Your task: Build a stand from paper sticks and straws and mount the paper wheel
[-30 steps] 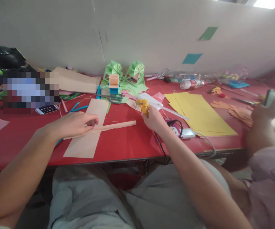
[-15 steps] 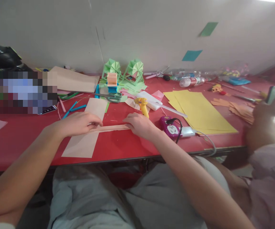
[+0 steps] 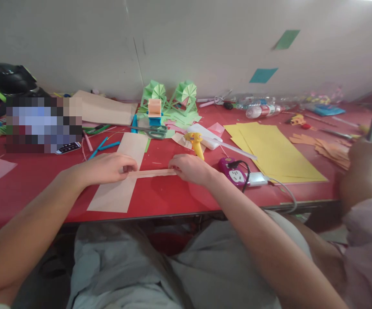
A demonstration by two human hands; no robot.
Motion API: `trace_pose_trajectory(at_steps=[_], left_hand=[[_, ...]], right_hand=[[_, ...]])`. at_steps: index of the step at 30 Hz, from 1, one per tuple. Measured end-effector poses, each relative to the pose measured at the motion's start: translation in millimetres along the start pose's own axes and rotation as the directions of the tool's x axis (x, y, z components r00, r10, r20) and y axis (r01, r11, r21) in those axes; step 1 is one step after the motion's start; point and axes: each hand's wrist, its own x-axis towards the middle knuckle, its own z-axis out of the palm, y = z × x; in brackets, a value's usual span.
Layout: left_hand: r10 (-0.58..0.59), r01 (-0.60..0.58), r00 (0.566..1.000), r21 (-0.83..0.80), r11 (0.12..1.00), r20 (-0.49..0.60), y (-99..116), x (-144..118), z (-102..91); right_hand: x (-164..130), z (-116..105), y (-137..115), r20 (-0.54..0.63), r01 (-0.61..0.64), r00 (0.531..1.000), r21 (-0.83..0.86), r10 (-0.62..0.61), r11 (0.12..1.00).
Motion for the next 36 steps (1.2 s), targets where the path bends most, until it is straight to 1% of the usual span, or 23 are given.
trace_pose_trajectory(at_steps=[3, 9, 13, 17, 21, 23, 25, 27, 31, 36], left_hand=[[-0.026, 0.026, 1.000, 0.013, 1.000, 0.004, -1, -5, 0.1], [-0.071, 0.073, 0.997, 0.061, 0.995, -0.020, -5, -15, 0.0], [-0.070, 0.071, 0.997, 0.063, 0.995, -0.014, -12, -17, -0.8], [-0.083, 0.085, 0.996, 0.100, 0.991, -0.018, -21, -19, 0.1], [-0.059, 0.061, 0.997, 0.042, 0.997, -0.045, -27, -21, 1.8], [-0.055, 0.057, 0.996, 0.029, 0.998, -0.066, -26, -21, 2.1], [-0.059, 0.065, 0.993, 0.054, 0.996, -0.101, -22, -19, 2.3], [-0.062, 0.076, 0.991, 0.118, 0.990, -0.118, -16, -18, 3.1], [-0.070, 0.099, 0.991, 0.262, 0.960, -0.116, -5, -15, 8.8], [-0.049, 0.107, 0.986, 0.376, 0.920, -0.160, 3, -18, 19.4]], right_hand=[[-1, -2, -4, 0.016, -0.013, 1.000, -0.026, 0.014, 1.000], [-2, -4, -6, 0.028, -0.022, 0.999, -0.058, 0.024, 0.998], [-1, -3, -4, 0.030, -0.032, 0.999, -0.060, 0.034, 0.998], [0, -1, -1, 0.024, -0.027, 0.999, -0.056, 0.029, 0.998], [-1, -2, -2, 0.020, -0.023, 1.000, -0.058, 0.024, 0.998], [-2, -4, -3, 0.022, -0.027, 0.999, -0.074, 0.029, 0.997], [-3, -5, -3, 0.022, -0.038, 0.999, -0.099, 0.040, 0.994], [-4, -6, -4, 0.019, -0.062, 0.998, -0.132, 0.065, 0.989], [-7, -7, -8, 0.026, -0.139, 0.989, -0.214, 0.148, 0.967], [-11, -8, -21, 0.040, -0.205, 0.973, -0.298, 0.226, 0.932]])
